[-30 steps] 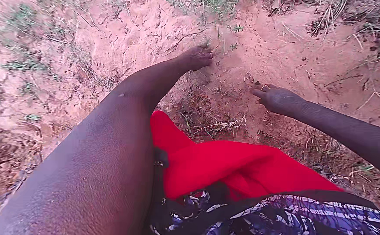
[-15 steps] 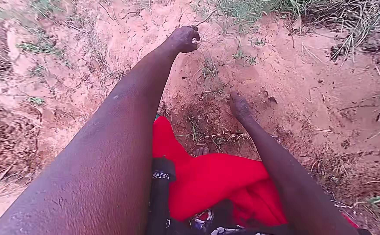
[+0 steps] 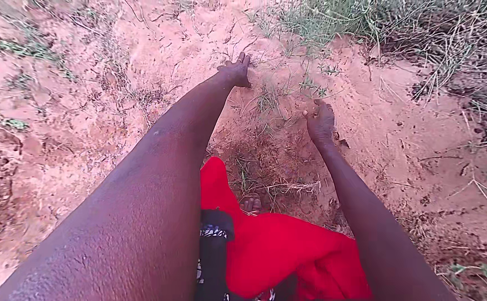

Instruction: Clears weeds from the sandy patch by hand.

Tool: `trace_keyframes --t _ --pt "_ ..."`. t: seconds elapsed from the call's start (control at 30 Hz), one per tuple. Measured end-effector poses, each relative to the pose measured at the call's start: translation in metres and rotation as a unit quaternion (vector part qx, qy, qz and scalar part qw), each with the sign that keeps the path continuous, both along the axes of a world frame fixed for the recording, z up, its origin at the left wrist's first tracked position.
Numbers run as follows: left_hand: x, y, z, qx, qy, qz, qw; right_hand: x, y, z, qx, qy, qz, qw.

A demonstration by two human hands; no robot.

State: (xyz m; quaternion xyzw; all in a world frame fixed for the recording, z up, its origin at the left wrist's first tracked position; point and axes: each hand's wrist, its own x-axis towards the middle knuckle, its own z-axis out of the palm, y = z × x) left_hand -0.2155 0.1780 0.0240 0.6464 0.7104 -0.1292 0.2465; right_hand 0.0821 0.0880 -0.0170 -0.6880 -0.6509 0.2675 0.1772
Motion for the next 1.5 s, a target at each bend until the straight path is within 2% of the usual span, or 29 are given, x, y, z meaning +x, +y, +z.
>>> trace_keyframes --t 0.07,0.13,0.23,0.3,0.47,0.6,0.7,0.83,0.93,0.97,1.03,1.1,1.17,1.23,1.27,1.33,1.4,1.43,1.5 --pt "0.002 -0.008 -0.011 -0.017 -0.006 -0.013 1.000 -0.013 0.036 -0.003 -0.029 -0.058 0.014 0.998" --pt "0.002 -0.015 -0.018 -0.009 -0.015 -0.024 1.000 -0.027 0.052 -0.005 -0.026 -0.071 0.017 0.997" --pt "0.000 -0.020 -0.027 0.022 -0.022 -0.038 0.999 -0.029 0.053 -0.015 0.012 0.010 -0.003 1.000" --pt "0.000 -0.028 -0.036 0.058 -0.027 -0.046 0.997 -0.025 0.046 -0.016 0.006 0.070 -0.056 0.996" --pt "0.013 -0.039 -0.055 0.145 -0.060 -0.022 0.987 -0.003 -0.005 -0.016 0.009 0.136 -0.162 0.977" --pt "0.016 -0.042 -0.070 0.181 -0.070 0.009 0.981 0.000 -0.082 -0.017 0.135 0.148 -0.060 0.978" --pt "0.020 -0.041 -0.079 0.226 -0.059 0.020 0.972 -0.001 -0.112 -0.024 0.116 0.097 -0.047 0.987" --pt "0.017 -0.040 -0.089 0.261 -0.048 0.023 0.964 0.012 -0.037 -0.005 0.093 0.010 -0.096 0.991" --pt "0.014 -0.041 -0.092 0.269 -0.047 0.016 0.962 0.008 0.029 0.009 0.004 -0.139 -0.061 0.988" --pt "0.013 -0.040 -0.092 0.266 -0.048 0.013 0.963 0.005 0.046 0.007 0.008 -0.180 -0.033 0.983" --pt "0.012 -0.039 -0.091 0.262 -0.052 0.014 0.964 -0.001 0.068 0.000 0.088 -0.199 0.018 0.976" --pt "0.012 -0.039 -0.093 0.260 -0.049 0.013 0.964 -0.006 0.079 -0.007 0.183 -0.128 0.047 0.974" --pt "0.012 -0.041 -0.094 0.266 -0.050 0.012 0.963 -0.006 0.085 -0.022 0.235 -0.004 0.049 0.971" --pt "0.013 -0.041 -0.093 0.274 -0.053 0.013 0.960 -0.005 0.092 -0.038 0.277 0.151 0.016 0.949" --pt "0.013 -0.041 -0.093 0.281 -0.051 0.012 0.958 -0.008 0.094 -0.040 0.267 0.247 -0.013 0.932" --pt "0.012 -0.042 -0.092 0.283 -0.047 0.012 0.958 -0.012 0.093 -0.036 0.193 0.437 -0.112 0.871" --pt "0.012 -0.043 -0.093 0.283 -0.046 0.010 0.958 -0.012 0.077 -0.024 0.120 0.502 -0.249 0.820" --pt "0.012 -0.043 -0.093 0.285 -0.046 0.008 0.957 -0.010 0.062 -0.014 0.092 0.496 -0.302 0.809" --pt "0.012 -0.042 -0.093 0.279 -0.045 0.010 0.959 0.000 0.023 0.005 0.078 0.457 -0.348 0.815"
